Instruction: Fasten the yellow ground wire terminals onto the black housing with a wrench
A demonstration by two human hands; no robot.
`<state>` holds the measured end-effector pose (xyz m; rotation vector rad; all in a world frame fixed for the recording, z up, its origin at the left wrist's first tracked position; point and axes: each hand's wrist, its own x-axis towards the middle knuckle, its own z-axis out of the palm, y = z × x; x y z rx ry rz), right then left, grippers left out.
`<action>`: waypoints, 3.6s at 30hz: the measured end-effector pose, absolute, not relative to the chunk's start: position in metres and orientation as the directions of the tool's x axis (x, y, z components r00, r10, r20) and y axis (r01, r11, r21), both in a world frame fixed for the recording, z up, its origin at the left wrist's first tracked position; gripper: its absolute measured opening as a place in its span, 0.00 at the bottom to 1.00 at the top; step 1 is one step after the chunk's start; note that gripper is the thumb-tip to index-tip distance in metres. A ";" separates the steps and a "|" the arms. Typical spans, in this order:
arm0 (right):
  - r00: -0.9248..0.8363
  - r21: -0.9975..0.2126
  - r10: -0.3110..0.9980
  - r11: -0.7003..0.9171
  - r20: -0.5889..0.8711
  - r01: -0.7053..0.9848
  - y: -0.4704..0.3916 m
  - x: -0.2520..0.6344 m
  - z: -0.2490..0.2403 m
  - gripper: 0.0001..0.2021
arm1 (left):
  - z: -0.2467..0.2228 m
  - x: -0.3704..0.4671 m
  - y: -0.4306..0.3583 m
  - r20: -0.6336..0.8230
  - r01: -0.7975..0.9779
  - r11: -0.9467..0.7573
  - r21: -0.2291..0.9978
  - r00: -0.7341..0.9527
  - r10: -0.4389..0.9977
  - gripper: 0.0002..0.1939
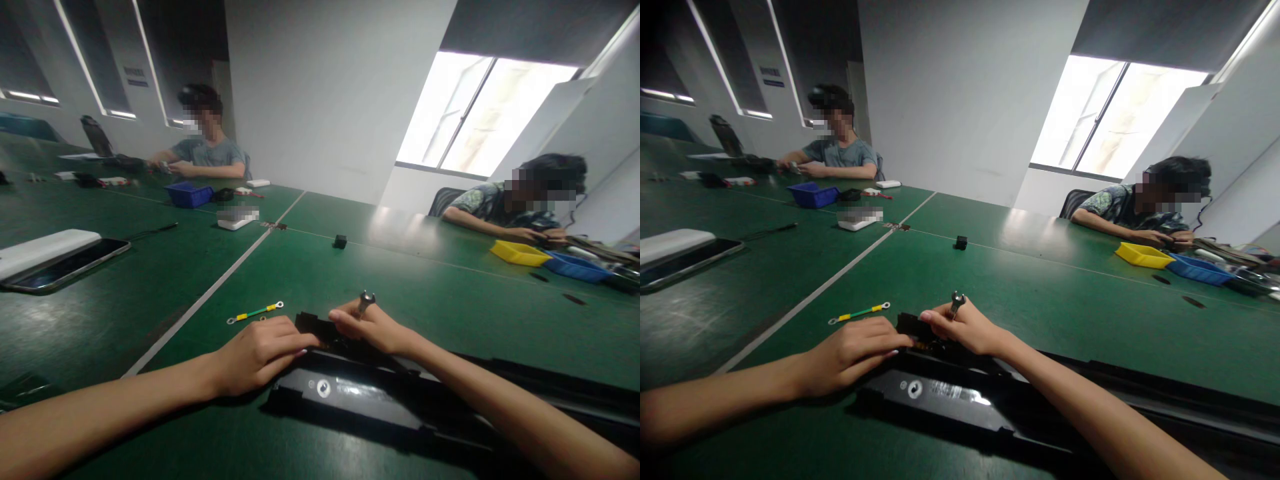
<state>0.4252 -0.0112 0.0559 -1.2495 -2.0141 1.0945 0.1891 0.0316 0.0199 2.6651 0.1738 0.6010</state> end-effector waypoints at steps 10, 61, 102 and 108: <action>-0.434 -0.841 0.901 0.250 0.020 0.480 -0.011 0.426 0.054 0.28 | 0.020 0.190 0.032 0.380 0.037 -0.910 0.412 0.901 0.209 0.16; -0.472 -0.867 0.879 0.285 0.067 0.409 -0.011 0.422 0.058 0.27 | 0.013 0.188 0.034 0.412 0.043 -0.928 0.371 0.887 0.206 0.16; -0.443 -0.854 0.895 0.277 0.062 0.440 -0.009 0.423 0.058 0.28 | 0.016 0.189 0.033 0.395 0.048 -0.919 0.391 0.893 0.215 0.15; -0.427 -0.868 0.901 0.271 0.077 0.417 -0.008 0.422 0.057 0.28 | 0.017 0.189 0.033 0.383 0.052 -0.915 0.400 0.898 0.219 0.15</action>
